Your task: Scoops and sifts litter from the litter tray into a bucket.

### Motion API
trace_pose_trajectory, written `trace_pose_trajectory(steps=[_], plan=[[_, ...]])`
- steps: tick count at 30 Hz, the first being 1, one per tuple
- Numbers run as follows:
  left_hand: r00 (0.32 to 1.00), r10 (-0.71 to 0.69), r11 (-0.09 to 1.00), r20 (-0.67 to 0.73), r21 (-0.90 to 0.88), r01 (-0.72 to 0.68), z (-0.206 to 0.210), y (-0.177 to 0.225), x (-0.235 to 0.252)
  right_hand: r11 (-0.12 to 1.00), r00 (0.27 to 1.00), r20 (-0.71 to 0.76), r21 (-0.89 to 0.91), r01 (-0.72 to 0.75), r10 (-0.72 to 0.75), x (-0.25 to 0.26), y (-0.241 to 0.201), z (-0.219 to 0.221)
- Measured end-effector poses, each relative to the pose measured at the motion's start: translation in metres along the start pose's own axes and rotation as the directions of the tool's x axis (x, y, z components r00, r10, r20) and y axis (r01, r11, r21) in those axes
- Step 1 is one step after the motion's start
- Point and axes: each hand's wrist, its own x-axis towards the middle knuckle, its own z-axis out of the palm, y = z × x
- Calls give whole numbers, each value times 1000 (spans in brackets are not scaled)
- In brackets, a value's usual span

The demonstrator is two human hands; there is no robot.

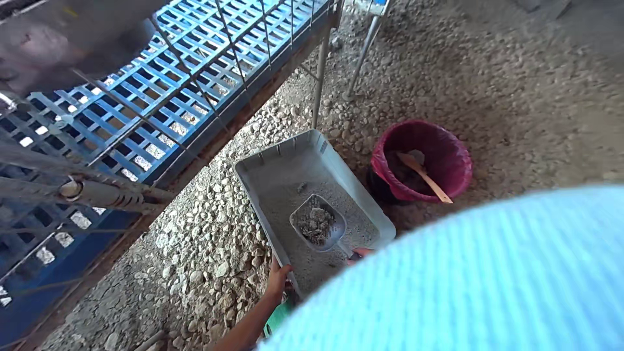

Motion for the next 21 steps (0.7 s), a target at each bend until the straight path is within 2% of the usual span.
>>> trace_pose_trajectory(steps=[3,7,9,13,16,18,19,20,21], plan=[[987,-129,991,-98,34,133,14,41,-5,995,998,46,92,-45,41,-22,-36,-18],[993,-90,996,-74,-23,89,6,54,0,990,999,35,138,-28,23,-88,-135,-51],[994,-84,995,-75,-68,79,0,54,3,977,996,7,199,83,-87,-102,-150,-80],[993,-117,977,-33,-184,109,-5,87,-15,936,949,-177,195,293,-261,-120,-174,-146],[988,-149,963,-35,-230,137,-2,115,-40,951,890,-378,69,301,-255,-130,-195,-179],[985,-168,960,-41,-232,154,3,118,-54,957,794,-543,-235,168,-273,-124,-195,-188],[984,-174,960,-41,-228,161,6,113,-57,899,750,-591,-437,11,-297,-117,-191,-190],[983,-183,960,-27,-220,173,7,106,-57,796,724,-614,-586,-152,-314,-109,-185,-191],[981,-192,958,2,-216,188,8,96,-55,693,724,-622,-662,-285,-297,-104,-181,-187]])
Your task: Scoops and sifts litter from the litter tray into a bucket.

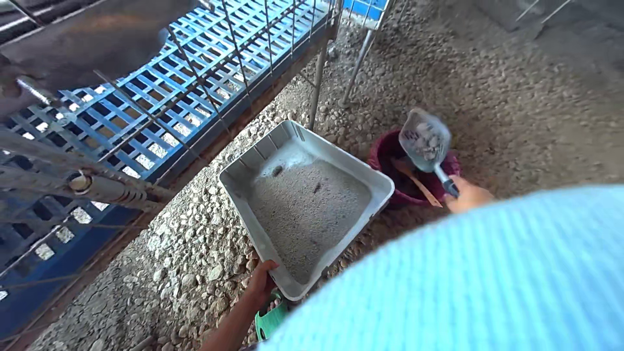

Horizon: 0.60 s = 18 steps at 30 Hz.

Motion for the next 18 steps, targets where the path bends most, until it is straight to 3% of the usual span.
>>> trace_pose_trajectory(steps=[2,5,8,10,11,13,15,17,18], plan=[[1000,-4,999,1,44,4,-6,-27,25,962,998,29,-269,-53,63,-1,-4,12],[999,1,992,-48,129,5,-27,-86,86,940,995,-6,-327,-95,98,-6,-4,22],[988,-61,973,-142,214,91,-38,-101,121,999,998,55,-46,-9,12,-26,-10,17],[984,17,971,-179,238,27,-44,-83,133,978,977,209,208,-2,-43,-49,-17,25],[983,75,971,-167,238,-34,-51,-65,140,942,942,332,330,-64,-52,-65,-25,30],[975,174,960,-138,244,-137,-64,-18,155,840,803,591,469,-274,-68,-92,-47,37],[959,280,929,-45,263,-259,-76,17,157,829,643,765,383,-407,-38,-109,-73,33],[915,403,868,7,315,-384,-60,48,118,863,502,864,236,-446,23,-115,-95,29],[985,129,941,-110,327,-87,-30,88,73,880,441,897,190,-436,25,-113,-96,40]])
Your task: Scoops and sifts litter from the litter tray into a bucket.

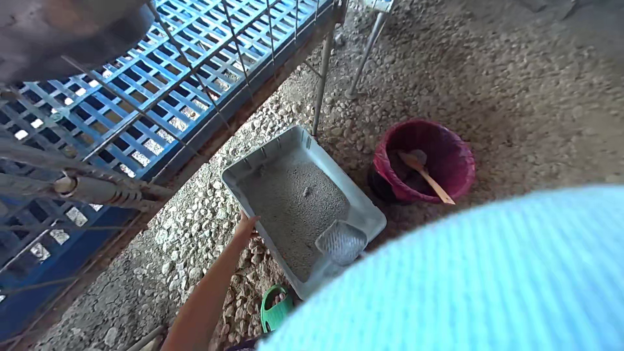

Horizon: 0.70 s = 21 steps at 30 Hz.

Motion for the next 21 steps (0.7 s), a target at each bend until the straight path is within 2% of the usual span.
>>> trace_pose_trajectory(steps=[1,2,3,4,5,6,8,10,12,13,14,15,17,18,19,21], plan=[[986,-143,990,-82,5,144,14,27,-20,1000,999,51,-23,-11,12,18,6,2],[987,-122,992,-102,16,125,17,28,-24,999,996,84,-36,-9,12,37,14,3],[996,69,998,-64,20,-67,9,3,-10,999,994,107,-36,-15,19,51,17,6],[909,405,913,-99,-12,-408,3,-42,26,999,993,112,-28,-31,34,61,19,11],[894,443,894,-65,-47,-447,-4,-62,47,999,994,98,-4,-51,52,66,21,19],[919,390,918,-54,-50,-393,-6,-68,49,997,996,65,44,-68,65,67,25,28],[932,349,936,-94,3,-351,0,-67,20,985,999,-12,169,-40,43,62,34,42],[910,405,914,-93,59,-401,6,-59,-20,965,991,-70,230,124,-111,50,43,46],[869,488,873,-84,53,-485,14,-56,-47,938,948,-106,147,313,-300,26,42,41],[847,526,850,-74,41,-525,15,-58,-54,961,956,-132,53,273,-264,10,29,38],[830,554,833,-67,31,-553,16,-60,-58,996,988,-140,44,77,-70,3,6,36],[827,559,829,-62,24,-559,17,-59,-61,971,945,-235,18,240,-229,42,20,30],[840,539,842,-61,10,-539,19,-58,-64,769,720,-335,-23,639,-608,147,57,14],[843,534,845,-58,2,-535,19,-57,-63,683,632,-339,-44,729,-697,182,62,10],[837,544,838,-59,0,-545,19,-59,-60,658,612,-317,-54,751,-725,197,57,11],[839,540,841,-65,6,-541,19,-62,-55,710,682,-248,-33,704,-688,187,33,28]])
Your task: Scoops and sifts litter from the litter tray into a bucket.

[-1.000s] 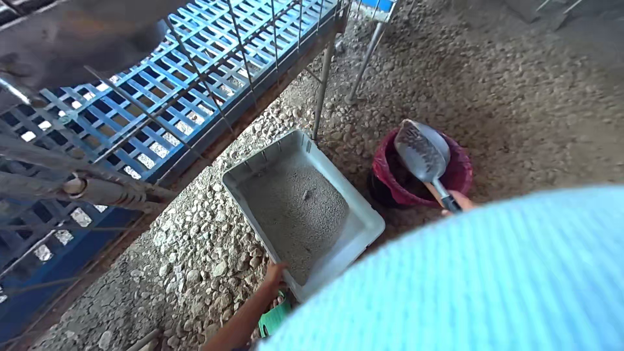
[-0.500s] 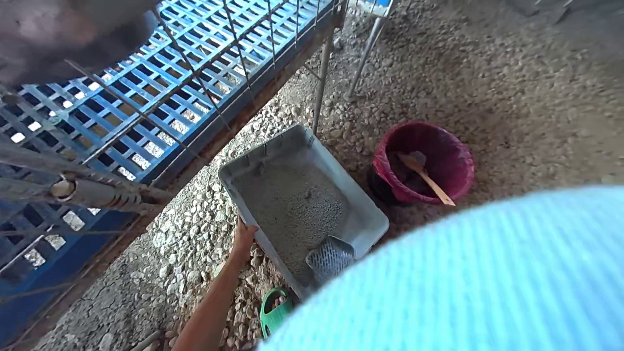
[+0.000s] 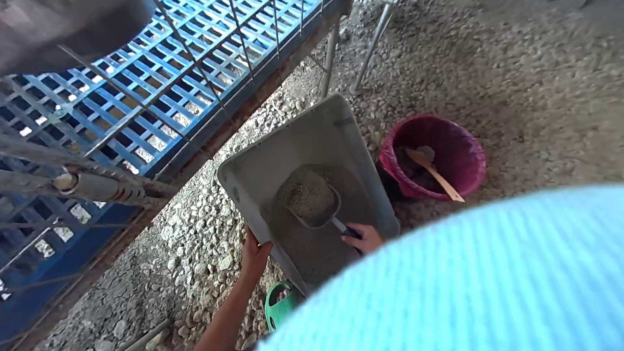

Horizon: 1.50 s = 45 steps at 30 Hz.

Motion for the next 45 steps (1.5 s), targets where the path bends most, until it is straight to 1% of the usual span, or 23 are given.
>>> trace_pose_trajectory(steps=[2,5,7,9,12,14,18,20,23,24,26,27,28,29,31,33,35,37,40,42,43,44,45], plan=[[998,-58,998,-25,-2,58,2,-1,6,996,996,45,37,-77,75,-3,-28,22],[992,-111,993,-52,-33,110,1,-9,26,987,999,17,154,-45,43,-5,-29,48],[991,-129,991,-34,-45,128,-4,-22,46,996,1000,4,88,-21,21,-6,-20,47],[977,-212,977,-35,-40,210,-9,-39,65,999,998,-16,-8,-53,53,-9,-14,35],[948,-316,948,-29,-50,315,-13,-70,86,999,997,-81,-42,-20,16,-8,22,22],[941,-337,938,-39,-93,333,-14,-92,91,992,998,-53,-128,21,-28,-4,58,12],[920,-384,913,-75,-176,367,-6,-95,63,997,995,-91,-60,-45,40,-12,51,4],[903,-421,902,-83,-143,407,4,-102,39,998,995,-93,-63,-29,23,-8,74,8],[885,-461,876,69,-125,466,19,-104,-6,999,995,-86,-17,-47,46,-8,77,9],[893,-428,891,141,-99,443,22,-104,-21,998,994,-93,1,-62,61,-11,70,8],[928,-262,951,266,-93,295,23,-100,-45,998,994,-99,-15,-56,54,-12,70,7],[791,-573,807,214,-18,590,35,-42,-49,998,995,-88,-28,-53,50,-13,69,6],[661,-735,673,154,41,739,45,-3,-50,998,995,-83,-23,-58,56,-14,65,5],[637,-748,660,184,108,744,47,13,-55,998,994,-87,-7,-67,66,-16,60,4],[668,-690,721,279,182,669,44,12,-65,997,992,-101,14,-72,73,-16,68,6],[651,-726,686,221,162,710,51,19,-64,997,992,-95,10,-81,82,-11,88,9],[632,-744,667,216,178,724,53,16,-62,993,989,-90,45,-110,114,-14,85,10],[646,-731,681,219,186,708,51,13,-64,985,985,-46,44,-165,167,-14,84,9],[648,-739,674,183,208,709,52,28,-66,976,978,23,54,-210,209,-18,72,3],[631,-764,644,130,183,742,55,30,-63,969,978,42,136,-206,202,-30,34,-8],[656,-739,673,152,158,722,50,14,-61,964,979,56,173,-202,196,-36,10,-16],[731,-652,757,201,118,643,39,-19,-60,959,979,79,198,-200,188,-43,-18,-25],[833,-495,865,246,51,499,28,-63,-55,957,981,97,222,-188,170,-49,-42,-37]])
